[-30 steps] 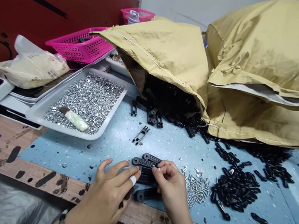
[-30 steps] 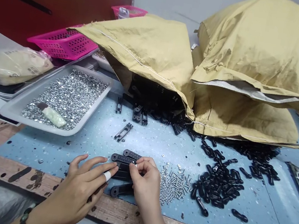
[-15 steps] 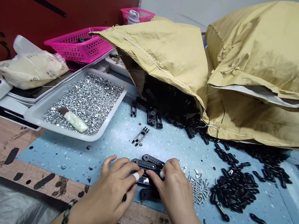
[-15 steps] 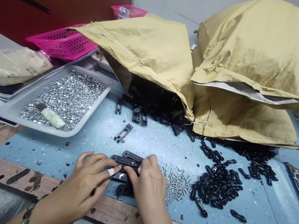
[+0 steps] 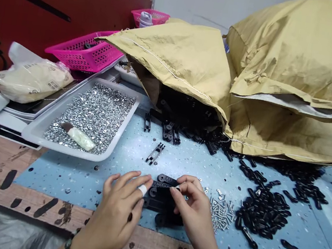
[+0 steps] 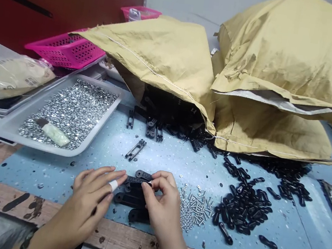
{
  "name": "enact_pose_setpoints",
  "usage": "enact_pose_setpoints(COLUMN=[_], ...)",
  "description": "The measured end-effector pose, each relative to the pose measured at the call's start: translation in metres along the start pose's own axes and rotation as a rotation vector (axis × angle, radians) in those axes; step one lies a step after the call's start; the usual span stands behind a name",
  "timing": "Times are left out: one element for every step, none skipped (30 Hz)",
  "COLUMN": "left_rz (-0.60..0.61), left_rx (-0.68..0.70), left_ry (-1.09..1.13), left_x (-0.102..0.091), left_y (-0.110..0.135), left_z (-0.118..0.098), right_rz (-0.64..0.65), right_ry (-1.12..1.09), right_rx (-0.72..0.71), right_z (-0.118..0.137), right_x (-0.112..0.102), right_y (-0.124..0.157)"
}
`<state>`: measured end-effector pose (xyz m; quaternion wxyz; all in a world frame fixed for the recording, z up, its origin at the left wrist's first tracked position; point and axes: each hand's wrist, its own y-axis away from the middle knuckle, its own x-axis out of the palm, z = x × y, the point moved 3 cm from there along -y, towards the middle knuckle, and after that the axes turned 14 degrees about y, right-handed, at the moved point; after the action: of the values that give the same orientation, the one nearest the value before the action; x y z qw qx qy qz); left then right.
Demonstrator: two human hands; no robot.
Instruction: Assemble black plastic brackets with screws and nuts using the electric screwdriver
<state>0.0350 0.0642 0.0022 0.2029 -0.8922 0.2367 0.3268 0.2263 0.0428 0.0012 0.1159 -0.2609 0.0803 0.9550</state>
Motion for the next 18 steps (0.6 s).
enact_pose_setpoints(left_rz=[0.021,0.036,0.042,0.043,0.041,0.039,0.037,0.033,0.030,0.031,0.035,0.041,0.051,0.066,0.083,0.094,0.101,0.106], left_rx=[0.029,0.044,0.051,0.057,0.061,0.065,0.069,0.071,0.071,0.067,0.065,0.061,0.058,0.055,0.052,0.049,0.046,0.044], left_ry=[-0.054,-0.091,-0.115,-0.128,-0.134,-0.136,-0.136,-0.136,-0.136,-0.136,-0.137,-0.139,-0.142,-0.143,-0.144,-0.143,-0.140,-0.133], left_x=[0.002,0.004,0.005,0.006,0.007,0.007,0.007,0.007,0.006,0.006,0.006,0.005,0.005,0.006,0.006,0.007,0.007,0.008], left_y=[0.000,0.000,0.001,0.001,0.002,0.002,0.003,0.003,0.003,0.003,0.003,0.003,0.002,0.002,0.002,0.001,0.001,0.000], left_z=[-0.001,-0.002,-0.003,-0.004,-0.005,-0.005,-0.006,-0.006,-0.006,-0.006,-0.006,-0.006,-0.006,-0.006,-0.007,-0.007,-0.007,-0.008], right_rz=[0.001,-0.004,-0.014,-0.026,-0.038,-0.048,-0.057,-0.066,-0.075,-0.085,-0.093,-0.100,-0.103,-0.104,-0.105,-0.104,-0.101,-0.097], right_ry=[-0.032,-0.044,-0.038,-0.021,0.002,0.026,0.049,0.070,0.088,0.106,0.122,0.138,0.154,0.169,0.185,0.202,0.221,0.244], right_rx=[0.043,0.061,0.065,0.059,0.047,0.033,0.020,0.008,-0.005,-0.017,-0.028,-0.036,-0.040,-0.042,-0.045,-0.048,-0.053,-0.060], right_z=[-0.004,-0.007,-0.008,-0.008,-0.007,-0.006,-0.005,-0.004,-0.003,-0.002,-0.001,-0.001,0.000,0.000,0.001,0.001,0.001,0.002], right_x=[0.004,0.007,0.011,0.013,0.015,0.017,0.017,0.017,0.017,0.017,0.017,0.016,0.016,0.017,0.017,0.017,0.018,0.018], right_y=[-0.003,-0.005,-0.007,-0.008,-0.009,-0.009,-0.009,-0.009,-0.009,-0.009,-0.009,-0.009,-0.009,-0.009,-0.009,-0.009,-0.009,-0.010])
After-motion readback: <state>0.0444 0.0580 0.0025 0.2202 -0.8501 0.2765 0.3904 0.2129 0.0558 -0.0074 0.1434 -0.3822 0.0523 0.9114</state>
